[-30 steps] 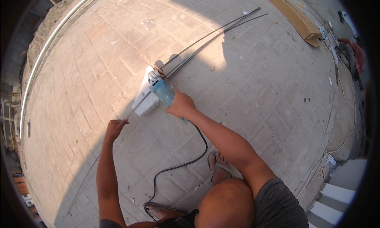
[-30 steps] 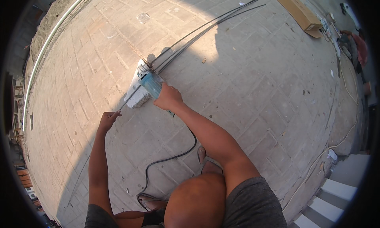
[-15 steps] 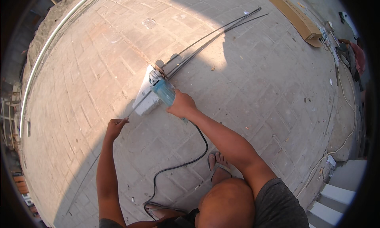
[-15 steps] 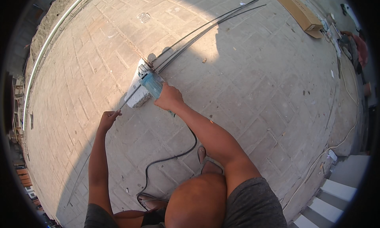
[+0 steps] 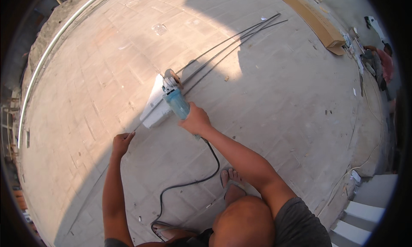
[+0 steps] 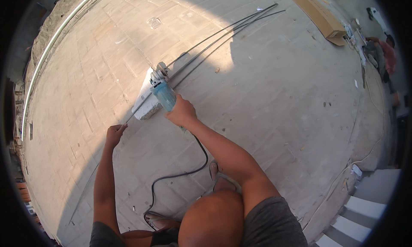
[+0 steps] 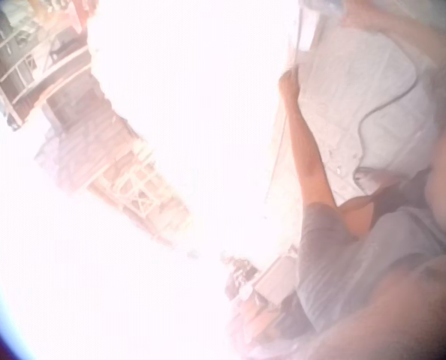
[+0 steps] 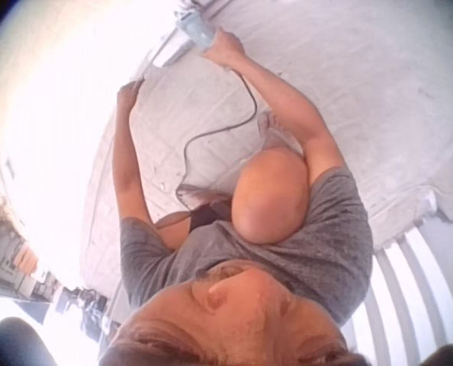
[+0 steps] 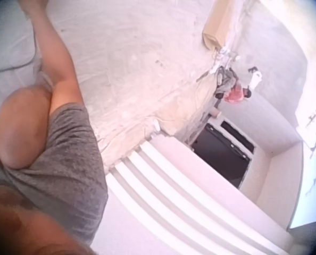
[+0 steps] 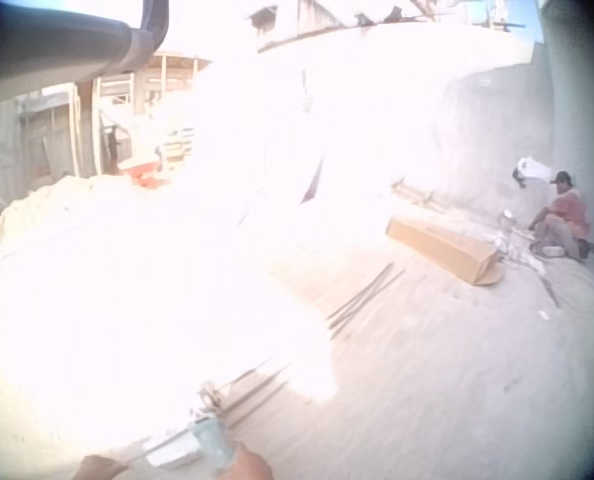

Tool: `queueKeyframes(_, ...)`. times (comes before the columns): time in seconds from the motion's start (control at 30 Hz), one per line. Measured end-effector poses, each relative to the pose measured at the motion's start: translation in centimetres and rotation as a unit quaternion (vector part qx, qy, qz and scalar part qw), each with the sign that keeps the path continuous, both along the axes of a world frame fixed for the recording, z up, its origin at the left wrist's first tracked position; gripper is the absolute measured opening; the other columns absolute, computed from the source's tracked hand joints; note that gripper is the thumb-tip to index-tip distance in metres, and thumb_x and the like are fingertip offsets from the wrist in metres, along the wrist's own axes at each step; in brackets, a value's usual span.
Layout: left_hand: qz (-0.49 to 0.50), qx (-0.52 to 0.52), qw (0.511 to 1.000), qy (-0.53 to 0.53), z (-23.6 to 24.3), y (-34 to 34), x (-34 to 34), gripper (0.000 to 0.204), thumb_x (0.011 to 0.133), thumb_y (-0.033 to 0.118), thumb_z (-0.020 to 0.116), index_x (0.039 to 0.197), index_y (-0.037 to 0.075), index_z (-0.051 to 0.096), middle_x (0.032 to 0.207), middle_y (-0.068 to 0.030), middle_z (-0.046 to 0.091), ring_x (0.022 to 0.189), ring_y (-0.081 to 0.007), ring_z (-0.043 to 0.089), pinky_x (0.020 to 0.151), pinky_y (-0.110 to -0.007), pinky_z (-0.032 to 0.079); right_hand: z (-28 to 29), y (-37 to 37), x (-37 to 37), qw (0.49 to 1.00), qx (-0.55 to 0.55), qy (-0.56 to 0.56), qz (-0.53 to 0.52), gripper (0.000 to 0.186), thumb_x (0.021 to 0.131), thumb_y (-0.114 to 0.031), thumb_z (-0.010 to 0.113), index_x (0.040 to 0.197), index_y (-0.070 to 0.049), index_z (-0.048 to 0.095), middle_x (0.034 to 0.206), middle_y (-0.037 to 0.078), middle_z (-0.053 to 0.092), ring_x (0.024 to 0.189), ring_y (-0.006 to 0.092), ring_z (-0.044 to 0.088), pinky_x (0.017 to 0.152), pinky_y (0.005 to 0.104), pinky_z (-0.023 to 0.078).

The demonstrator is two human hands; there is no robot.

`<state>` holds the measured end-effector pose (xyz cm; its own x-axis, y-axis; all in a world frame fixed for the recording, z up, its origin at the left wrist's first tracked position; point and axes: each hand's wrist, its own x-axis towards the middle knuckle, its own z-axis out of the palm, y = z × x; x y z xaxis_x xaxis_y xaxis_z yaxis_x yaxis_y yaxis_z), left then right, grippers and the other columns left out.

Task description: The person measures a metal rod using a triangular block, then uses an angle grinder to cut the rod while holding it against the block on the floor.

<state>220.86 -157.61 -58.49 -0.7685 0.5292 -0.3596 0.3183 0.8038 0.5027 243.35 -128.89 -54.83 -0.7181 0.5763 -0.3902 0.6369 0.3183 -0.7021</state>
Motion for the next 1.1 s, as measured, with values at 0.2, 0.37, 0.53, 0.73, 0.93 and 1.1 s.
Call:
queueKeyframes(0.2, -0.053, 0.023, 0.995, 0.078, -0.2, -7.7, -0.3, 0.035, 0.084, 0.028, 0.078, 0.106, 0.000, 0.075, 0.073, -0.0122, 0.070, 0.065, -0.0168, 0.064, 0.063, -0.034, 0.051, 1.2, 2.0, 2.1, 0.998, 0.020, 0.032, -0.050, 0.076, 0.069, -0.034, 0.082, 0.129, 0.001, 0.051, 0.109, 0.022, 0.069, 0.104, 0.0363, 0.068, 0.090, 0.0441, 0.055)
queueKeyframes(0.37, 0.030, 0.064, 0.996, 0.050, -0.7, -13.0, -0.5, 0.028, 0.085, 0.022, 0.076, 0.099, -0.002, 0.075, 0.073, -0.0112, 0.069, 0.063, -0.0168, 0.063, 0.061, -0.034, 0.050, 3.0, 4.8, 3.0, 0.992, 0.006, 0.066, -0.103, 0.066, 0.068, -0.028, 0.080, 0.122, 0.002, 0.054, 0.107, 0.022, 0.069, 0.101, 0.0354, 0.068, 0.089, 0.0431, 0.054)
queueKeyframes(0.53, 0.006, 0.103, 0.989, 0.109, 1.4, -9.3, 0.1, 0.023, 0.086, 0.021, 0.075, 0.095, -0.001, 0.076, 0.073, -0.0127, 0.067, 0.063, -0.0200, 0.063, 0.061, -0.034, 0.048, 5.1, 7.6, 3.4, 0.976, -0.016, 0.152, -0.154, 0.064, 0.067, -0.029, 0.080, 0.117, 0.002, 0.055, 0.103, 0.022, 0.070, 0.097, 0.0359, 0.069, 0.087, 0.0428, 0.055)
queueKeyframes(0.73, -0.024, 0.102, 0.967, 0.233, 3.8, 3.5, 2.2, 0.021, 0.087, 0.025, 0.074, 0.098, 0.007, 0.077, 0.090, -0.0082, 0.071, 0.076, -0.0234, 0.067, 0.069, -0.035, 0.051, 8.0, 8.4, 4.6, 0.945, -0.030, 0.268, -0.187, 0.045, 0.071, -0.017, 0.078, 0.106, 0.002, 0.058, 0.092, 0.017, 0.069, 0.082, 0.0270, 0.068, 0.074, 0.0398, 0.054)
queueKeyframes(0.93, -0.109, 0.065, 0.945, 0.303, 3.7, 9.0, 3.6, 0.032, 0.089, 0.031, 0.071, 0.118, 0.017, 0.071, 0.123, -0.0063, 0.064, 0.113, -0.0289, 0.060, 0.095, -0.044, 0.046, 8.3, 7.8, 4.9, 0.940, -0.029, 0.290, -0.176, 0.048, 0.071, -0.018, 0.079, 0.109, 0.002, 0.058, 0.096, 0.017, 0.069, 0.088, 0.0267, 0.069, 0.080, 0.0394, 0.054)
queueKeyframes(1.1, -0.075, 0.050, 0.960, 0.265, 1.5, -0.6, 2.7, 0.039, 0.089, 0.032, 0.071, 0.122, 0.012, 0.067, 0.119, -0.0096, 0.065, 0.113, -0.0300, 0.059, 0.095, -0.043, 0.046, 7.0, 7.6, 4.6, 0.943, -0.022, 0.288, -0.166, 0.043, 0.074, -0.009, 0.076, 0.111, 0.000, 0.057, 0.090, 0.008, 0.066, 0.072, 0.0155, 0.063, 0.064, 0.0330, 0.053)
